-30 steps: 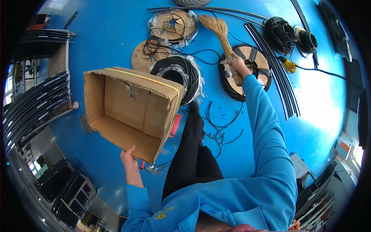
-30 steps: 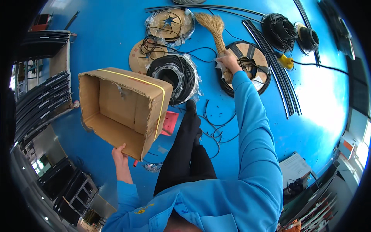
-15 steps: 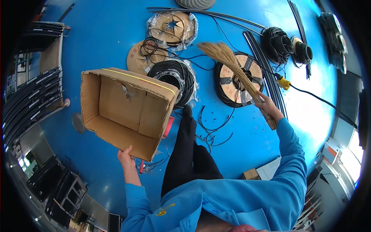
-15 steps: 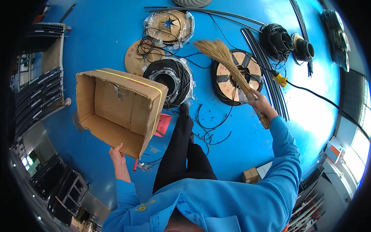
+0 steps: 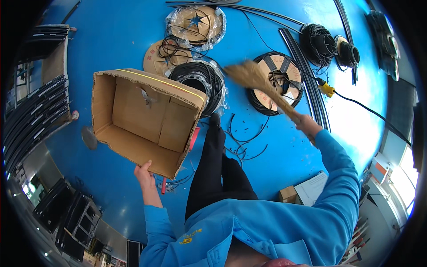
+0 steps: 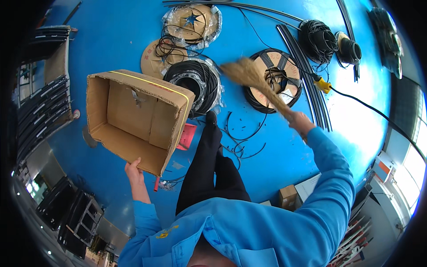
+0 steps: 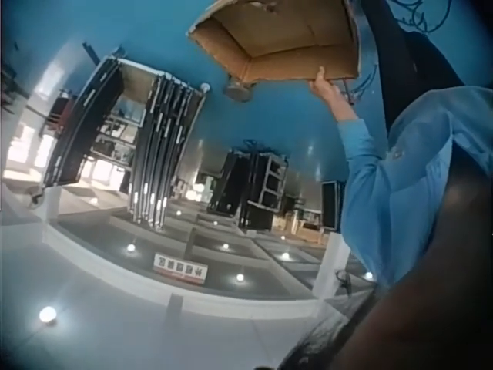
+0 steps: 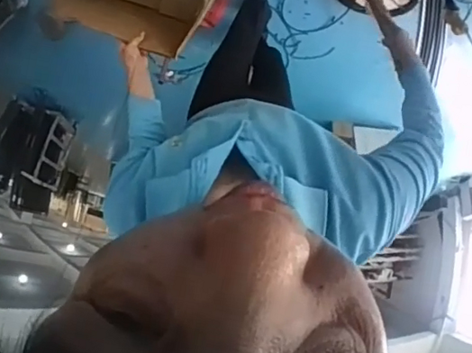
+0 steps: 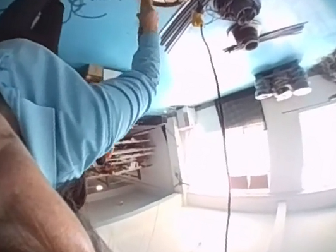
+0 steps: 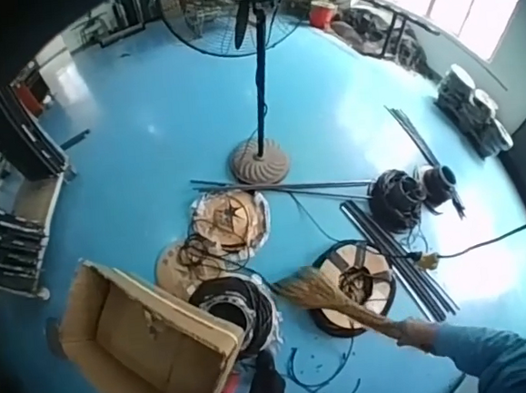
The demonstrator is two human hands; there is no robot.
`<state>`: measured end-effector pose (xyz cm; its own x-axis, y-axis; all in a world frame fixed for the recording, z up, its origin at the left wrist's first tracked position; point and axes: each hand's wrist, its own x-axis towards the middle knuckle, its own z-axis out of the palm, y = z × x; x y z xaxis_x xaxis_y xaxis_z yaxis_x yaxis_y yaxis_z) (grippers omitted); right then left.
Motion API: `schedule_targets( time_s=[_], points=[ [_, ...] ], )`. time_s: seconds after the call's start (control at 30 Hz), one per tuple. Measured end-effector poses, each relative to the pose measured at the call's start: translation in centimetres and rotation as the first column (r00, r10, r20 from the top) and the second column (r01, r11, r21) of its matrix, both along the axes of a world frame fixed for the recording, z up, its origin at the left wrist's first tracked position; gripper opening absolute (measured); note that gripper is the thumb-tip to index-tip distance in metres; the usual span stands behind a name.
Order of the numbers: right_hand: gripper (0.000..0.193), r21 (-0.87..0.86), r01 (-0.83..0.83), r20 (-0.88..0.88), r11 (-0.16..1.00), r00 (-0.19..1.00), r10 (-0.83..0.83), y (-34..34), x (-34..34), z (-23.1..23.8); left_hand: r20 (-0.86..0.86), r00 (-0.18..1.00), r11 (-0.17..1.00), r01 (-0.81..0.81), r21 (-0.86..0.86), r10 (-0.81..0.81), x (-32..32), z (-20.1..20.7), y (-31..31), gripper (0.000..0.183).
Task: Sweeping debris and small parts from a workshop floor into a dustpan and a box.
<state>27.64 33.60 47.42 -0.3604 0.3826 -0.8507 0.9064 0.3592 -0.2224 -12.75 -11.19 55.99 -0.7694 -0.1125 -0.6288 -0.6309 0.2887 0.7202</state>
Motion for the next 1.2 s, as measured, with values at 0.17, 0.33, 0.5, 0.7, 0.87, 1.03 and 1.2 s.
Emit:
schedule_targets(
  time_s=[0.17, 0.33, 0.5, 0.7, 0.87, 1.03, 1.2],
  points=[
    [0.069, -0.061, 0.027, 0.030, 0.998, 0.999, -0.025, -3.4, 1.1, 7.5, -0.005, 0.999, 0.999, -0.035, 0.041, 0.035, 0.4, -0.2, 0.3, 0.021],
    [0.069, 0.061, 0.117, -0.070, 0.991, 0.991, -0.113, -3.7, -0.3, 9.0, -0.003, 1.000, 1.000, -0.016, -0.023, 0.016, 0.6, 0.6, 0.6, 0.019],
    [0.069, 0.239, -0.124, -0.139, 0.963, 0.977, 0.160, 0.9, -3.8, 2.6, -0.020, 1.000, 1.000, -0.001, 0.000, 0.001, 0.3, 0.1, 1.1, 0.017],
    [0.063, 0.514, -0.518, 0.085, 0.684, 0.824, 0.561, 0.8, -8.4, -1.7, -0.039, 0.999, 1.000, -0.002, -0.020, 0.002, 0.4, 0.3, 0.7, 0.017],
    [0.060, 0.598, -0.672, 0.232, 0.436, 0.667, 0.708, -0.9, -5.8, -1.8, -0.038, 0.999, 1.000, -0.021, 0.021, 0.022, 0.5, 0.0, 0.9, 0.018],
    [0.061, 0.329, -0.662, 0.239, 0.674, 0.749, 0.619, -3.3, -4.1, 5.5, -0.047, 0.997, 0.997, -0.058, 0.042, 0.060, 0.8, 0.1, 1.1, 0.019],
    [0.063, 0.297, -0.445, 0.214, 0.845, 0.893, 0.395, -2.2, -1.4, 10.6, -0.013, 0.999, 0.999, -0.033, 0.039, 0.033, 0.8, -0.1, 1.4, 0.019]
  ],
)
